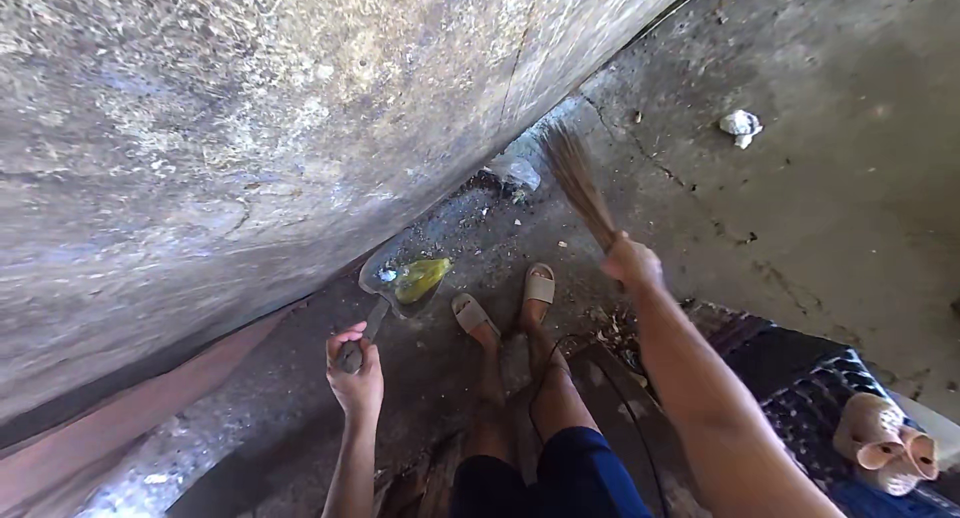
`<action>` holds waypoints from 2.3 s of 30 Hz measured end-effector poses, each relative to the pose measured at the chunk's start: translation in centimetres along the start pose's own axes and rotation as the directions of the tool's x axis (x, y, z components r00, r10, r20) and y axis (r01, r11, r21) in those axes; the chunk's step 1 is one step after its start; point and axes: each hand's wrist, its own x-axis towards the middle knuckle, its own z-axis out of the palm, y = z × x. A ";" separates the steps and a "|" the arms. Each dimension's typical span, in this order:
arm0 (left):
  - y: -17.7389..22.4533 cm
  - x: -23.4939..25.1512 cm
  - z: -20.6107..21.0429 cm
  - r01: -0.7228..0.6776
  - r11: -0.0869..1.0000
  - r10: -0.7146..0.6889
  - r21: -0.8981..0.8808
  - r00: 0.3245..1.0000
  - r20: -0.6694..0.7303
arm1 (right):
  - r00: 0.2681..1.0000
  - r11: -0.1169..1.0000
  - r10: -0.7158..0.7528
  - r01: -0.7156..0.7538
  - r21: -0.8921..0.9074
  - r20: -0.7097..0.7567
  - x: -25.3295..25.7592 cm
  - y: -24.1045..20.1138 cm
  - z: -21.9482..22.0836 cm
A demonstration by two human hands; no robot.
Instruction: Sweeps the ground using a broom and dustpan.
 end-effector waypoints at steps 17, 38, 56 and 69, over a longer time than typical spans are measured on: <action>0.2 -4.6 -2.9 0.221 0.975 -0.221 0.005 0.975 -0.014 | 0.988 0.945 0.125 -0.091 -0.315 0.091 -13.8 13.9 -9.7; 0.7 -0.1 -3.5 0.179 0.983 -0.181 0.030 0.981 0.077 | 0.833 0.925 0.371 -0.292 -0.244 0.409 -29.7 20.7 1.6; -3.3 -10.5 -5.6 0.183 0.971 -0.193 -0.152 0.980 -0.051 | 0.956 0.961 0.253 -0.230 -0.157 0.151 -21.0 15.8 -4.8; -1.5 0.1 -6.0 0.254 0.967 -0.254 -0.001 0.967 -0.019 | 0.883 0.914 0.348 -0.245 -0.323 0.316 -23.4 19.2 -2.7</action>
